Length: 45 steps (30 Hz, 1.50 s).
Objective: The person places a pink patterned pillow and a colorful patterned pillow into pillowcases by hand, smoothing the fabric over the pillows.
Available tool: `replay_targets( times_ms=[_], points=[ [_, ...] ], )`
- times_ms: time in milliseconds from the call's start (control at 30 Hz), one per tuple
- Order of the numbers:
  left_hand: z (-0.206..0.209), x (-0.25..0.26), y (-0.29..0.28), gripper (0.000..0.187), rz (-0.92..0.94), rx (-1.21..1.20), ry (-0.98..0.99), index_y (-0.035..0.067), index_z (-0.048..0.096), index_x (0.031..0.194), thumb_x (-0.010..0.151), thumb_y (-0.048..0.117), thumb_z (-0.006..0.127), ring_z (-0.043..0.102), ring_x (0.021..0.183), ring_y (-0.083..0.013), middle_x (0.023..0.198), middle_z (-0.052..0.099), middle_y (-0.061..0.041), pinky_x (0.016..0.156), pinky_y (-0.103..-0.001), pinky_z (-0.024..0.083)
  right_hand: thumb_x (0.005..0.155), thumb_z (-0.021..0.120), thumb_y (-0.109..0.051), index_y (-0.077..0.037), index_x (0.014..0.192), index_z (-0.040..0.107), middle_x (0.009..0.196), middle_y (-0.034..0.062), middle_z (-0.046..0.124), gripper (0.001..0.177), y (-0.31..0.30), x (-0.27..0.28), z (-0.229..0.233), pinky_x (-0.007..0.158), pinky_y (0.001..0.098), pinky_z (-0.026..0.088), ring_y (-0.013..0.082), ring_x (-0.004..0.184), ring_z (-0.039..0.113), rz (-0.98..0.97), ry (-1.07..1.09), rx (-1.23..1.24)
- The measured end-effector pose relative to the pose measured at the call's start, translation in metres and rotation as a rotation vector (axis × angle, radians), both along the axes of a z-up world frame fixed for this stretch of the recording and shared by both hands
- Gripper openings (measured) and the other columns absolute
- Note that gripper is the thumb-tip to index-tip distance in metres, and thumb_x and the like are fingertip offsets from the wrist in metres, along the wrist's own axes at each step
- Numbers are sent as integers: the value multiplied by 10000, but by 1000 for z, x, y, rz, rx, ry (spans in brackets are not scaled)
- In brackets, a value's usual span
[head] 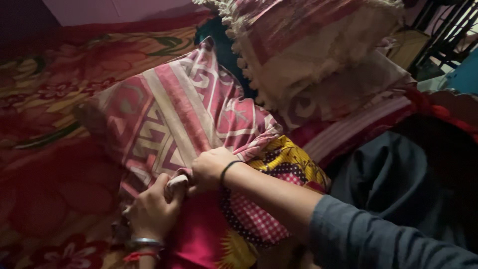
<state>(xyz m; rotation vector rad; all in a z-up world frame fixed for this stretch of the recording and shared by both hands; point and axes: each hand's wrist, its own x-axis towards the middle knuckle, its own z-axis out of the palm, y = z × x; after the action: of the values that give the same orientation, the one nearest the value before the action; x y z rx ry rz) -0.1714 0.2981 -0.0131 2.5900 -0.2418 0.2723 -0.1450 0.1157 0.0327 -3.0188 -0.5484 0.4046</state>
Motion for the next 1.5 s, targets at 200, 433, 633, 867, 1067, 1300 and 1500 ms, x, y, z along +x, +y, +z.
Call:
replay_targets(
  times_ms=[200, 433, 633, 867, 1067, 1300, 1500],
  points=[
    [-10, -5, 19, 399, -202, -112, -274, 162, 706, 954, 1031, 461, 453, 643, 955, -308, 907, 685, -73, 857, -536, 445, 802, 659, -649, -102, 1051, 691, 974, 148, 765, 602, -4, -17, -14, 777, 495, 575, 343, 937, 736, -69, -143, 125],
    [-54, 23, 46, 438, 156, -409, -266, 124, 681, 1075, 999, 542, 576, 604, 974, -341, 1178, 559, -200, 892, -466, 488, 906, 569, -305, -116, 1235, 589, 1216, 136, 615, 379, 31, -29, -22, 851, 553, 501, 342, 1146, 599, -32, -418, 262],
    [-84, 41, 57, 883, 515, -233, -165, -49, 605, 1134, 864, 787, 693, 585, 1069, -426, 1055, 627, -281, 911, -522, 487, 882, 596, -301, -110, 1183, 605, 1200, 132, 602, 357, 72, -26, -30, 783, 539, 467, 319, 1075, 588, 99, -595, 256],
    [-80, 94, 48, 835, 471, -412, -34, -97, 615, 1064, 760, 648, 835, 672, 1006, -449, 1072, 671, -321, 908, -523, 519, 894, 611, -299, -81, 1187, 581, 1157, 134, 621, 366, 70, -23, -32, 803, 499, 474, 325, 1031, 629, 24, -677, 458],
    [52, 116, 11, 467, 52, -439, -391, 1, 602, 1080, 872, 345, 840, 687, 910, -368, 971, 696, -204, 800, -475, 521, 853, 694, -309, -71, 1185, 553, 1105, 159, 594, 432, 49, -6, 13, 847, 510, 479, 371, 1010, 608, -112, -809, 692],
    [43, 162, 45, 457, 28, -317, -484, 1, 536, 1056, 923, 325, 829, 655, 884, -409, 966, 655, -236, 786, -502, 504, 864, 692, -308, -83, 1180, 547, 1087, 142, 586, 415, 71, 27, 4, 838, 495, 479, 341, 1040, 592, -125, -802, 739],
    [-129, 142, 133, 525, 230, -434, -215, 10, 525, 1271, 929, 338, 752, 662, 917, -418, 1064, 660, -253, 783, -512, 526, 970, 576, -259, -138, 1173, 590, 1160, 83, 600, 237, 118, 17, -56, 778, 487, 459, 268, 1083, 591, -12, -688, 244]
  ],
)
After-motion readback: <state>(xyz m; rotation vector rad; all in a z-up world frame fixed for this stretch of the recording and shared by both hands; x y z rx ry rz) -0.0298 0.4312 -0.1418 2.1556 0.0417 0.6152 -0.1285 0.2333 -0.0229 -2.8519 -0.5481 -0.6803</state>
